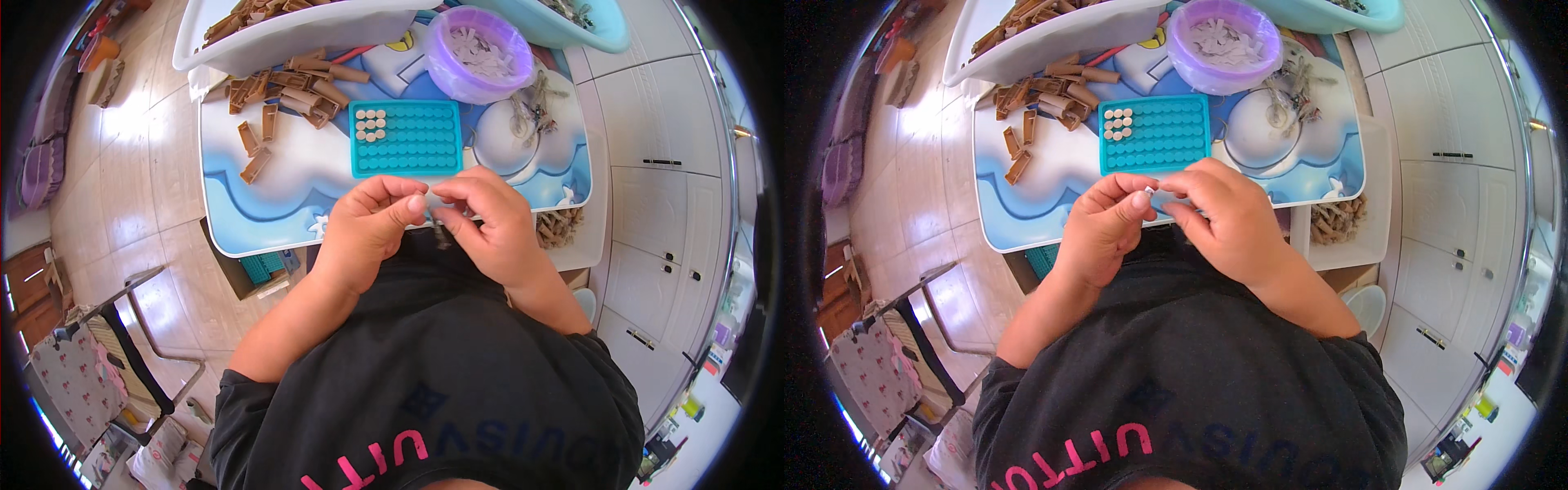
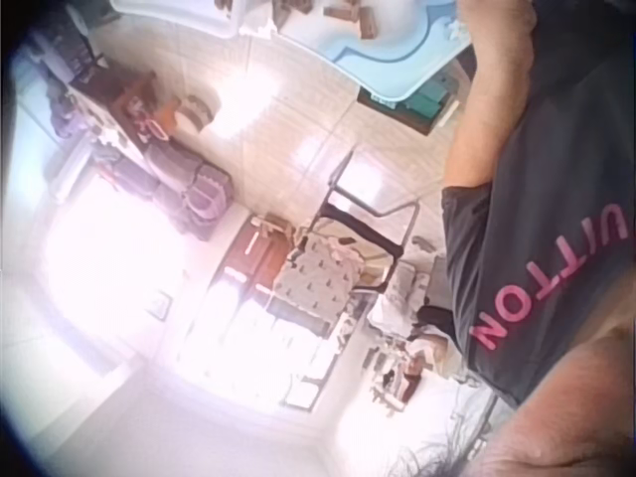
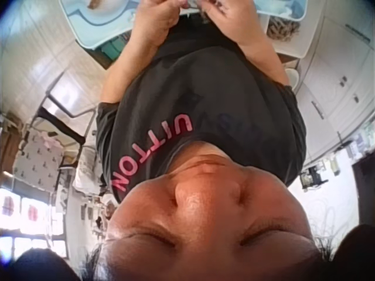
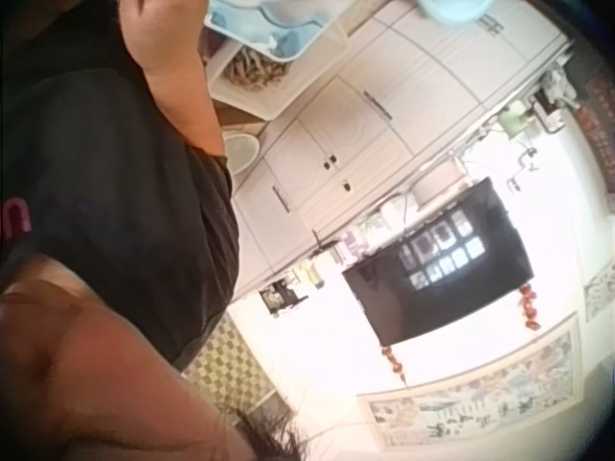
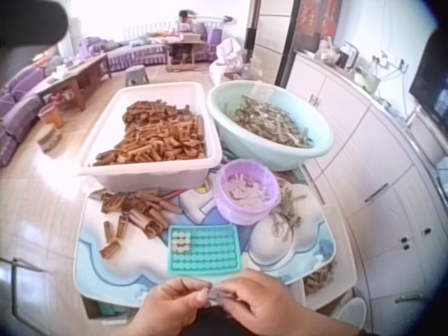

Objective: The person assembles small electronic lights by inserting circuit pieces and foam pads into plastic housings by hand, tests the lights, and places rubber trays into a cardboard box.

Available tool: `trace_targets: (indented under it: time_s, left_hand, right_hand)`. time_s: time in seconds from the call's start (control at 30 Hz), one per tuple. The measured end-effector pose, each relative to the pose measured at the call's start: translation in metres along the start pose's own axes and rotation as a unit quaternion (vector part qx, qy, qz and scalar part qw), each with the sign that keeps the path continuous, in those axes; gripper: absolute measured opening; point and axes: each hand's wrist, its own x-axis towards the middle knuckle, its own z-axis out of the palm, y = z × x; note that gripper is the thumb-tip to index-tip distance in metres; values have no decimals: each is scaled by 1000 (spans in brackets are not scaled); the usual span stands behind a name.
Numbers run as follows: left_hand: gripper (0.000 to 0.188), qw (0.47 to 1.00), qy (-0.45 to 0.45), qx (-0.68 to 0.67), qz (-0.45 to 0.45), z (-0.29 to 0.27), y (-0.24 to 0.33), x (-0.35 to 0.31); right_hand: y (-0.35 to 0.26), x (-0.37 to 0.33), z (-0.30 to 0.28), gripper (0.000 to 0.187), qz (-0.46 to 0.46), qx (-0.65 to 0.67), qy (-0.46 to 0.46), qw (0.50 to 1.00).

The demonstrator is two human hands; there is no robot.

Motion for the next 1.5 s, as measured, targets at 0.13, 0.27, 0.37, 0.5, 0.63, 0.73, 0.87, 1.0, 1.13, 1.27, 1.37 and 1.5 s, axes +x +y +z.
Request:
trace_targets:
  time_s: [0.13,0.27,0.37,0.5,0.63,0.73,0.87,1.0,1.13,1.27,1.37,1.5]
  left_hand:
    - [22,994,25,96,51,10,2,-3]
    - [26,998,4,56,19,4,2,-3]
    - [27,997,4,75,14,3,3,-5]
    - [28,993,16,109,43,13,3,-8]
    - [27,968,41,212,125,12,-2,-8]
    - [28,914,48,347,204,11,-2,-10]
    - [41,918,44,315,236,8,4,-12]
    - [68,996,52,-3,75,-11,16,0]
    - [69,995,62,-83,12,4,22,-6]
    - [62,993,8,-117,-22,5,17,-6]
    - [59,993,1,-112,-23,7,13,-6]
    - [49,992,-21,-118,22,8,10,-9]
  right_hand:
    - [1,8,5,20,-89,-52,-11,995]
    - [7,6,7,16,-97,-30,10,995]
    - [6,4,7,16,-96,-28,20,995]
    - [7,2,7,15,-55,19,34,998]
    - [2,4,6,15,-90,-44,50,994]
    - [-3,5,3,15,-112,-111,41,987]
    - [0,5,-2,13,-78,-134,33,987]
    - [4,6,-7,11,-2,55,-4,998]
    - [13,7,8,12,17,159,-16,987]
    - [17,9,25,13,13,165,18,986]
    - [16,11,31,13,-8,130,43,991]
    - [17,9,35,14,-20,101,52,993]
